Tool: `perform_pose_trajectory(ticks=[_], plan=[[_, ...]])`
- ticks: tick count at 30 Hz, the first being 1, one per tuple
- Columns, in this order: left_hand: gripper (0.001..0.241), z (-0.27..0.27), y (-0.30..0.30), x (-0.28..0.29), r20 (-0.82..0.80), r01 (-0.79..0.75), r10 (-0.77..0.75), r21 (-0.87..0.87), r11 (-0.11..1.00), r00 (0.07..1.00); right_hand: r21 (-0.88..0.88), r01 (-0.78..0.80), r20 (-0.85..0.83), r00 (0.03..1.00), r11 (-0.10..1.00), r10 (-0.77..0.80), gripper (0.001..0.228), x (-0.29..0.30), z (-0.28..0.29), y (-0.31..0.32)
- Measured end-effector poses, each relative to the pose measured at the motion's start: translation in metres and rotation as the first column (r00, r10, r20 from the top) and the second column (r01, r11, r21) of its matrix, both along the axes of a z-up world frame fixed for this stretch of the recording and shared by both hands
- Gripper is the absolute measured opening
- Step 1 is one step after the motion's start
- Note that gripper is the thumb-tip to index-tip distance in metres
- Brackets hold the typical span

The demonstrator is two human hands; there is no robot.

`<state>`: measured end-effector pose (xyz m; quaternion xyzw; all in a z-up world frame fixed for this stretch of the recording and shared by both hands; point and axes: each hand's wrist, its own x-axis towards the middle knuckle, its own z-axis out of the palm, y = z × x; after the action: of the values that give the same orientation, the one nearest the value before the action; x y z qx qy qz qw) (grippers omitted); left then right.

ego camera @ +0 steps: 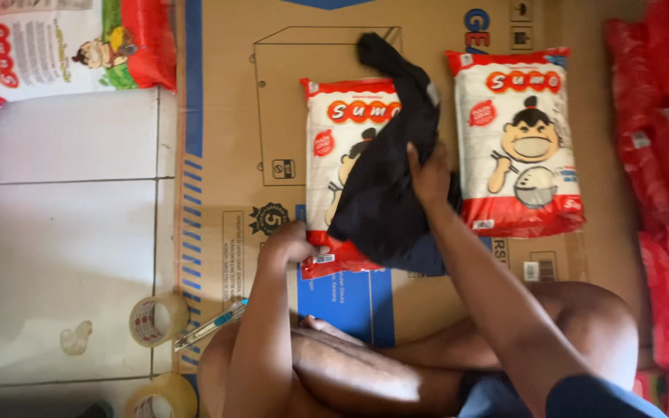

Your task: The person wipes the exterior of multiple bags of rice with a black cloth while sitting on the floor.

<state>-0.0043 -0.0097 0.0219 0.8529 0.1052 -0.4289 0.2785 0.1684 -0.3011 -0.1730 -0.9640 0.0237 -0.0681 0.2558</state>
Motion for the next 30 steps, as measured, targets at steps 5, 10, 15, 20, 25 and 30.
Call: perform_pose_trajectory(ticks=[5, 10, 15, 20, 25, 30], plan=[[0.066, -0.009, 0.003, -0.002, 0.025, -0.005, 0.004, 0.017, 1.000, 1.000, -0.213, 0.122, -0.004, 0.992, 0.969, -0.125, 0.075, -0.099, -0.018, -0.023], [0.066, -0.028, 0.003, -0.006, 0.041, -0.027, 0.025, 0.052, 0.998, 0.999, -0.238, 0.072, -0.209, 0.970, 0.969, -0.124, 0.074, -0.170, 0.048, -0.022], [0.071, -0.024, 0.003, -0.009, 0.037, -0.043, 0.042, 0.029, 0.999, 0.998, -0.295, 0.048, -0.434, 0.883, 0.954, -0.179, 0.088, -0.168, 0.097, -0.009], [0.075, -0.038, 0.009, -0.004, 0.040, -0.024, 0.022, 0.031, 0.999, 0.999, -0.123, 0.193, -0.452, 0.863, 0.974, -0.228, 0.108, -0.151, 0.120, 0.014], [0.073, -0.022, 0.005, -0.006, 0.040, -0.036, 0.036, 0.017, 0.999, 0.999, -0.035, 0.231, -0.450, 0.865, 0.972, -0.221, 0.107, -0.120, 0.115, 0.020], [0.073, -0.016, 0.005, -0.005, 0.030, -0.024, 0.022, 0.061, 0.998, 0.999, -0.028, 0.232, -0.385, 0.895, 0.972, -0.225, 0.107, -0.077, 0.109, 0.026]])
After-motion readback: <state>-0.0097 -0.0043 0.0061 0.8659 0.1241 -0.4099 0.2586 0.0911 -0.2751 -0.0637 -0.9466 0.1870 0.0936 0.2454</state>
